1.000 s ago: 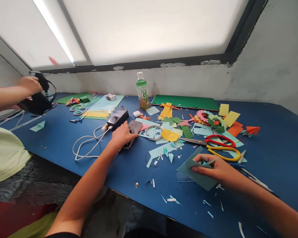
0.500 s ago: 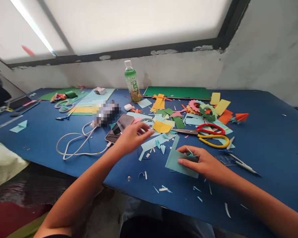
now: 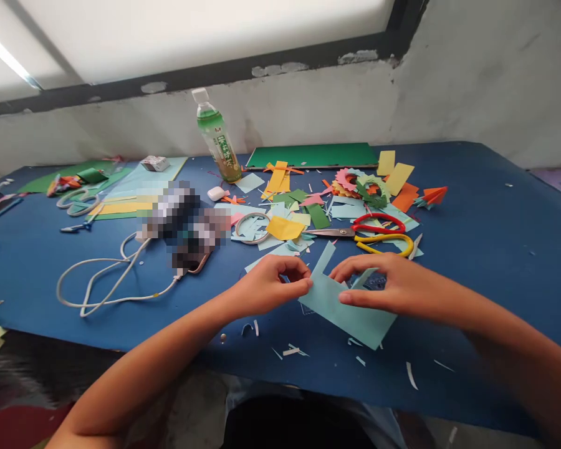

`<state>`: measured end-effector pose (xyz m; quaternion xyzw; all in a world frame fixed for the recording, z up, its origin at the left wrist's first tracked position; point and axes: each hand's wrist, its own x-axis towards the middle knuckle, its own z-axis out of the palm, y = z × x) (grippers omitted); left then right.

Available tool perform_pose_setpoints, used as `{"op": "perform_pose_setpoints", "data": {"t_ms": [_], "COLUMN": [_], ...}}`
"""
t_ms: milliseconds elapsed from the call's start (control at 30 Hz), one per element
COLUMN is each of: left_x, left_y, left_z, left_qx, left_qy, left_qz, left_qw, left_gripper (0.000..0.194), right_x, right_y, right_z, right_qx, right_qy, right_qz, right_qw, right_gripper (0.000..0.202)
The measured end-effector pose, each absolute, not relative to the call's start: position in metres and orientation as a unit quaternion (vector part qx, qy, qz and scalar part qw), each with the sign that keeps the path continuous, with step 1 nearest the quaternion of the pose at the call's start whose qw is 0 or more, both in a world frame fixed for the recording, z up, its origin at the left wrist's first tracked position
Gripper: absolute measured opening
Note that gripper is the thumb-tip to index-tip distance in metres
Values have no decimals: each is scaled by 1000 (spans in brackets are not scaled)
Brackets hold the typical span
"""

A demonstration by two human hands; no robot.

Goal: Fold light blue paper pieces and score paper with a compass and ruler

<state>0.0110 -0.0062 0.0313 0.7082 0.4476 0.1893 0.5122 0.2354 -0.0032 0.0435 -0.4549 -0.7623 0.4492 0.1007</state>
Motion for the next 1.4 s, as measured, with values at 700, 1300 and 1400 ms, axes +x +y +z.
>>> {"op": "perform_pose_setpoints", "data": {"t_ms": [700,1300,1400], "left_x": [21,20,21], "left_y": [-21,-17,-17], "left_z": [18,23,22], "left_qx": [662,545,533], "left_qy": [471,413,411], "left_qz": [220,217,221], "left_qw": [540,696,705], "left_gripper": [16,22,21], "right_x": [214,210,209], "right_y": [-12,-14,-14], "right_z": [22,24,23], "right_qx": [-460,-407,-410], "right_qy": [-791,-699,-684], "right_qz": [381,554,568], "right_qw": [134,199,204], "right_gripper": [31,25,24]}}
